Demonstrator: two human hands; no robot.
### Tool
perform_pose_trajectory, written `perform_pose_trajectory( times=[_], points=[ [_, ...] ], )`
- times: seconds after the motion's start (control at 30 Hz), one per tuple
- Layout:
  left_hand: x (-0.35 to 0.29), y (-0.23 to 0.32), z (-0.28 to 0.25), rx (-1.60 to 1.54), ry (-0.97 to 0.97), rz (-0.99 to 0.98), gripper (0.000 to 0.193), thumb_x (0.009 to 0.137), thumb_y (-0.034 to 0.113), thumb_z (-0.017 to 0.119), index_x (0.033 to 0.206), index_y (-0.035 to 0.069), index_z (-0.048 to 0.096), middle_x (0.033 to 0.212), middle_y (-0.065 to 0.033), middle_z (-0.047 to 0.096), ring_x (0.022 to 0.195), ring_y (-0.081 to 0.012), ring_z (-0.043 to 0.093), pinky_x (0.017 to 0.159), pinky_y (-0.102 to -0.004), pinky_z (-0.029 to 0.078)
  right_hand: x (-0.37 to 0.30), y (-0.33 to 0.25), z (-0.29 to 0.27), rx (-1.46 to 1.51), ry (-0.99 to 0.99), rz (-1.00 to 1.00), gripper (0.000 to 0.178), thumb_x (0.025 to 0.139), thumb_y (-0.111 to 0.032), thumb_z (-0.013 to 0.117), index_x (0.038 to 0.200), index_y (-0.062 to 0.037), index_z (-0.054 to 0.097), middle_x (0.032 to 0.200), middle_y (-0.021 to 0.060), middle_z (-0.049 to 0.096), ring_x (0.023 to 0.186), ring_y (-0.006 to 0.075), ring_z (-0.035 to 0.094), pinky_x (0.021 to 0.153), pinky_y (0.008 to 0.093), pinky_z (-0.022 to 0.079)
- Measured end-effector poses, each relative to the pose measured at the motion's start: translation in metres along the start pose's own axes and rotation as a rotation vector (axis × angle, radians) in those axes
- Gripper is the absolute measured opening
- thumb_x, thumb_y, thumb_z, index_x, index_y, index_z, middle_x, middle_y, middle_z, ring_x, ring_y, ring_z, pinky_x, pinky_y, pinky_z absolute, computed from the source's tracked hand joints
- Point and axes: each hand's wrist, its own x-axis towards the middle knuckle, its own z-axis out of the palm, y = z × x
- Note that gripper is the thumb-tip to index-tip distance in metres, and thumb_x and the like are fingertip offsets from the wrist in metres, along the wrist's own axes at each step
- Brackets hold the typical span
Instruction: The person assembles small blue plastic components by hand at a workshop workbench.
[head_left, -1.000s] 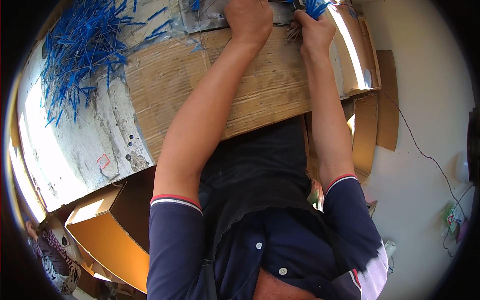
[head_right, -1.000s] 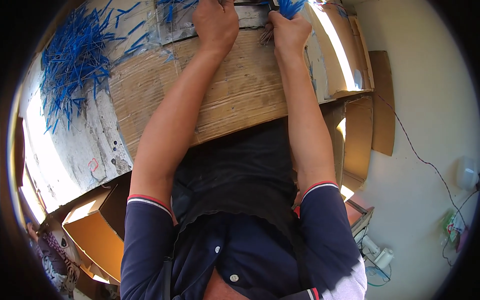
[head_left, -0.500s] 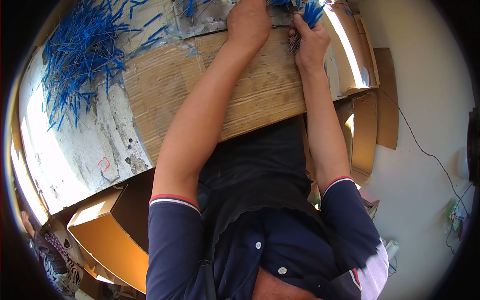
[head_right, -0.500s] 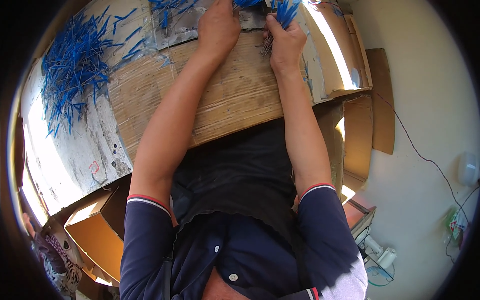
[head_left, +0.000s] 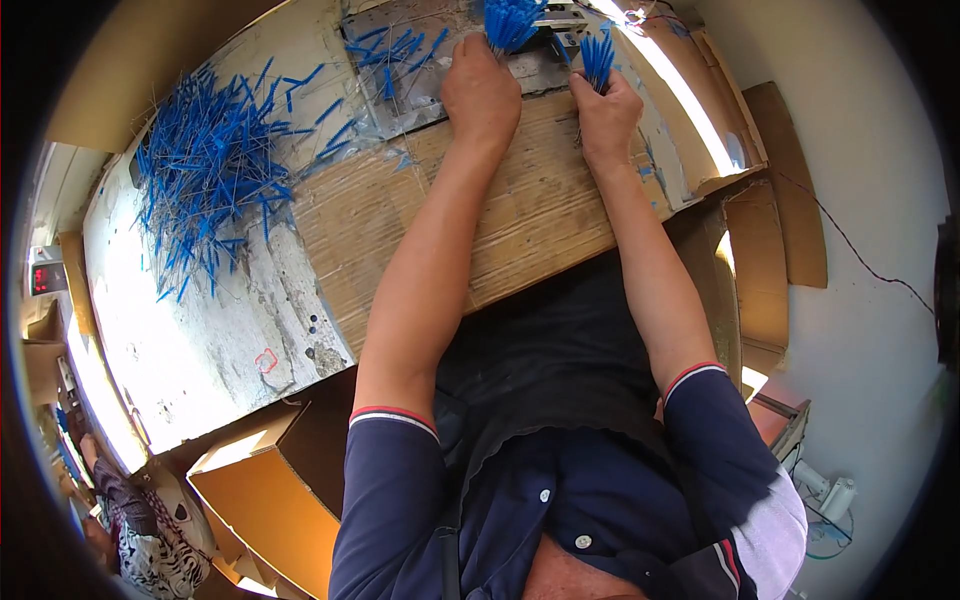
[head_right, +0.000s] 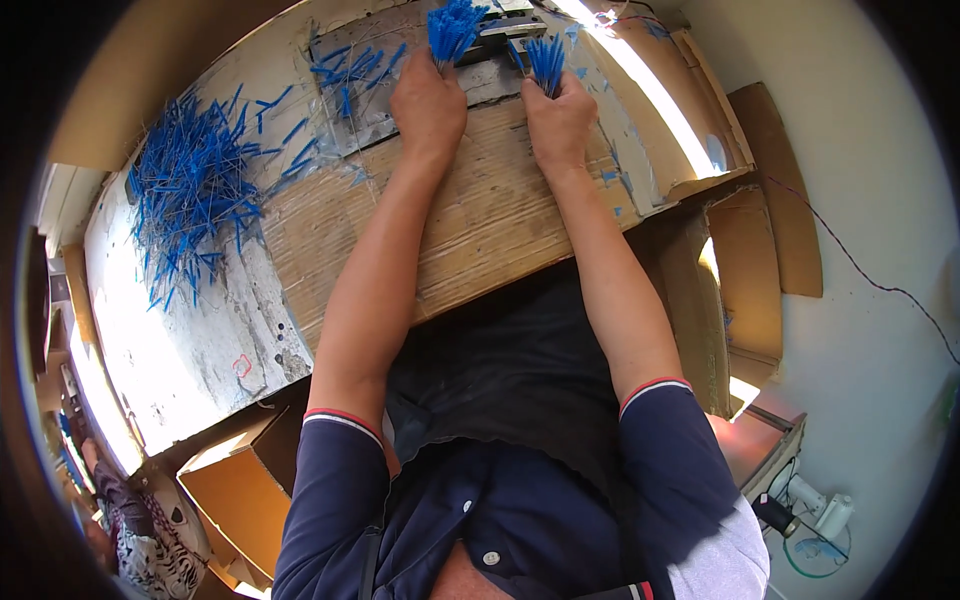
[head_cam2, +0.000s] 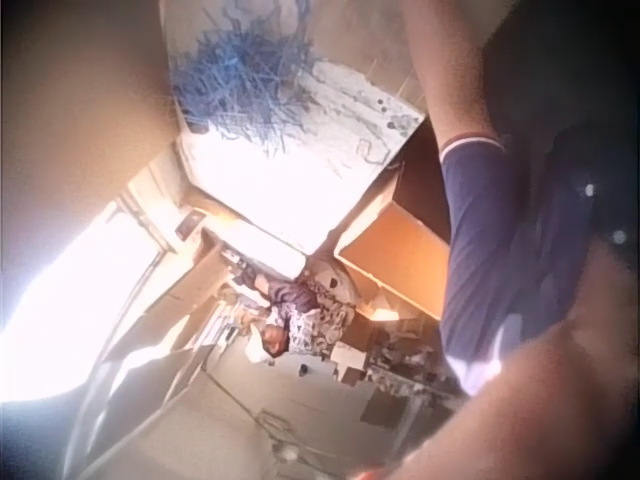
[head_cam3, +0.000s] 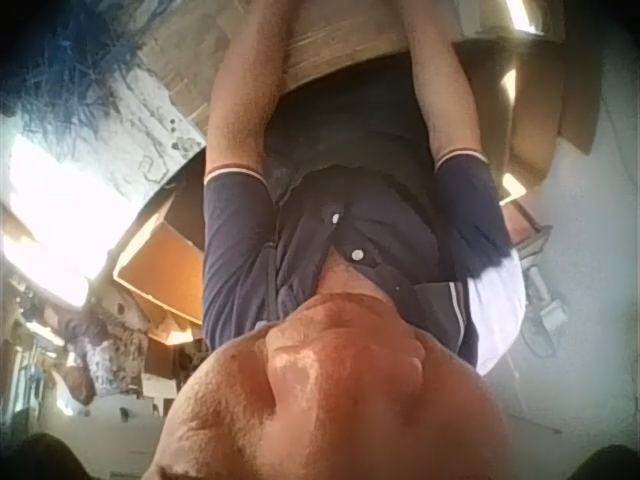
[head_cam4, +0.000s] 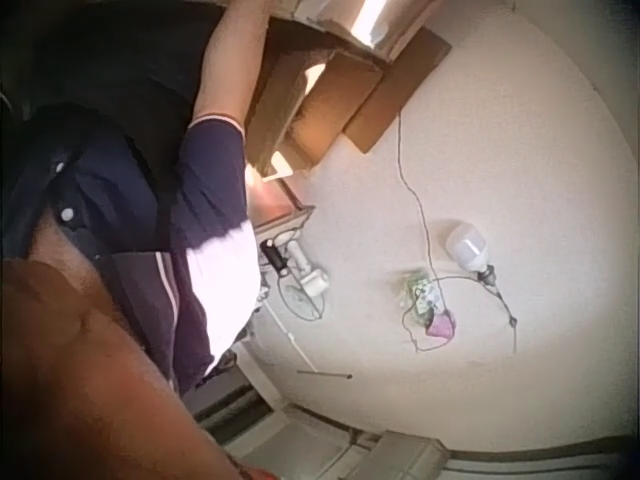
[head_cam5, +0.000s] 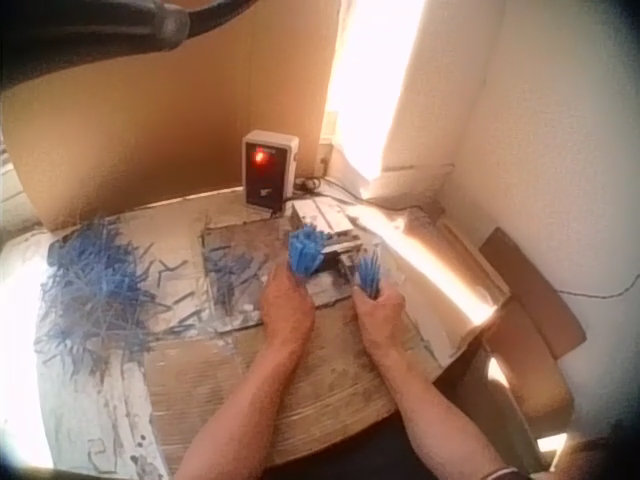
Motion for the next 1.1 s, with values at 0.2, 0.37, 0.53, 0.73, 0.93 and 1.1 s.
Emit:
perform_pose_trajectory(
  times=[0.2,0.37,0.53,0.73,0.93,1.1],
  points=[
    [0.005,-0.005,0.002,-0.065,0.019,-0.020,0.024,0.090,0.013,0.069,0.110,0.001,0.062,0.106,-0.0192,0.068,0.096,-0.0443,0.067,0.081,-0.0526,0.054,0.005,-0.003,0.002,-0.141,-0.016,-0.043,0.027,0.085,-0.025,0.075,0.086,0.0023,0.071,0.075,0.0175,0.071,0.067,0.0267,0.066,0.071,0.0397,0.051],
    [0.004,-0.008,0.005,-0.079,0.077,0.014,0.022,0.093,0.017,0.068,0.109,0.003,0.066,0.096,-0.0217,0.071,0.092,-0.0448,0.067,0.079,-0.0521,0.051,0.007,0.001,0.009,-0.201,-0.003,-0.057,0.029,0.085,-0.027,0.073,0.083,0.0015,0.070,0.075,0.0195,0.071,0.069,0.0341,0.068,0.072,0.0420,0.052],
    [0.004,-0.006,0.008,-0.092,0.067,-0.004,0.022,0.093,0.018,0.069,0.110,0.004,0.067,0.097,-0.0216,0.071,0.093,-0.0449,0.067,0.080,-0.0521,0.052,0.009,0.001,0.009,-0.218,0.033,-0.113,0.030,0.085,-0.028,0.073,0.082,0.0015,0.070,0.076,0.0215,0.070,0.072,0.0368,0.069,0.073,0.0438,0.052],
    [0.006,-0.016,0.011,-0.098,0.129,0.045,0.021,0.093,0.017,0.067,0.110,0.004,0.065,0.098,-0.0221,0.070,0.095,-0.0453,0.066,0.080,-0.0524,0.051,0.010,0.002,0.012,-0.286,0.053,-0.154,0.032,0.084,-0.029,0.075,0.080,0.0020,0.068,0.074,0.0226,0.068,0.071,0.0393,0.068,0.071,0.0450,0.051],
    [0.007,-0.012,0.008,-0.014,0.101,0.068,0.020,0.092,0.016,0.068,0.107,0.004,0.065,0.100,-0.0200,0.070,0.096,-0.0450,0.066,0.082,-0.0528,0.051,0.009,0.002,0.012,-0.181,0.002,-0.159,0.032,0.086,-0.029,0.076,0.080,0.0012,0.067,0.071,0.0204,0.066,0.065,0.0348,0.064,0.067,0.0423,0.050],
    [0.004,-0.008,0.007,0.093,-0.054,0.098,0.020,0.092,0.017,0.068,0.108,0.007,0.067,0.102,-0.0181,0.071,0.096,-0.0441,0.067,0.083,-0.0539,0.051,0.009,0.007,0.008,-0.085,-0.037,-0.114,0.028,0.088,-0.026,0.075,0.083,0.0008,0.069,0.072,0.0157,0.068,0.066,0.0250,0.064,0.067,0.0384,0.049]
  ],
)
